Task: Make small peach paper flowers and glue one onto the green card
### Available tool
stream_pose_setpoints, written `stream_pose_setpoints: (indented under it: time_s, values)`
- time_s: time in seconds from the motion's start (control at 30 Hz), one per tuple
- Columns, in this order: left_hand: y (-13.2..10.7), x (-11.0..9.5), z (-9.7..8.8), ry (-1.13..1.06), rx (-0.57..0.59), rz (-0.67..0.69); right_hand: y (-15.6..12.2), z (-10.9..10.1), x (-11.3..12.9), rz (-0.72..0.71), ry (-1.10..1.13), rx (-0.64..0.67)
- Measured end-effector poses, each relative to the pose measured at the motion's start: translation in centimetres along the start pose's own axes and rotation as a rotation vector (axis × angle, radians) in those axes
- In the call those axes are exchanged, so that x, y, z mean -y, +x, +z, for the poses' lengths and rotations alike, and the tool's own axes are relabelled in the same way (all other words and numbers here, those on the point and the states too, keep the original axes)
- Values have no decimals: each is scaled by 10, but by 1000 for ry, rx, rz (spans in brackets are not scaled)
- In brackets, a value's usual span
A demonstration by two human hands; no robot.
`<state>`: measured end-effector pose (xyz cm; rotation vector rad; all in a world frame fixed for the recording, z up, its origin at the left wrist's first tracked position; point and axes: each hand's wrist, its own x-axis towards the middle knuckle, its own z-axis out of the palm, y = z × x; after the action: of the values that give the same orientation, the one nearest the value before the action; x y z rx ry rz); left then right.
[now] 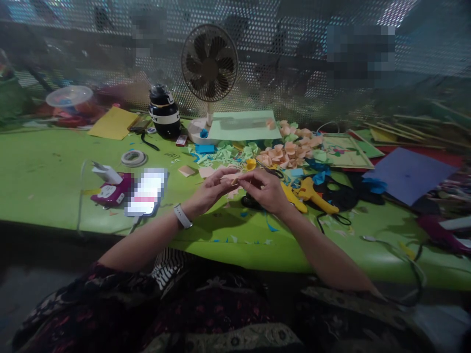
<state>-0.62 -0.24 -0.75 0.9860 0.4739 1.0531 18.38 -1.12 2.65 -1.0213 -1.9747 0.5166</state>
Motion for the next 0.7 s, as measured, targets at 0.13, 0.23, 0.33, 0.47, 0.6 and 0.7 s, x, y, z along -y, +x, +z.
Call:
stream_pose_setpoints:
  time_s: [0.13,0.23,0.33,0.47,0.6,0.7]
  values:
    - [-1,-1,1,-15,-2,-15,-1,1,-1,5,-1,-63]
    - [-2,-3,2,-13,-25,-10,-1,1,-1,-8,-1,-80]
    - [-4,-4,3,27,-57,26,-1,2,0,-13,-12,-66]
    - [-2,-2,2,92,-57,73,-1,2,2,3,-22,-56]
    - [0,2,1,167,-64,103,-2,2,3,50,12,-69]
    - [1,4,0,195,-63,128,-2,2,1,118,90,-90]
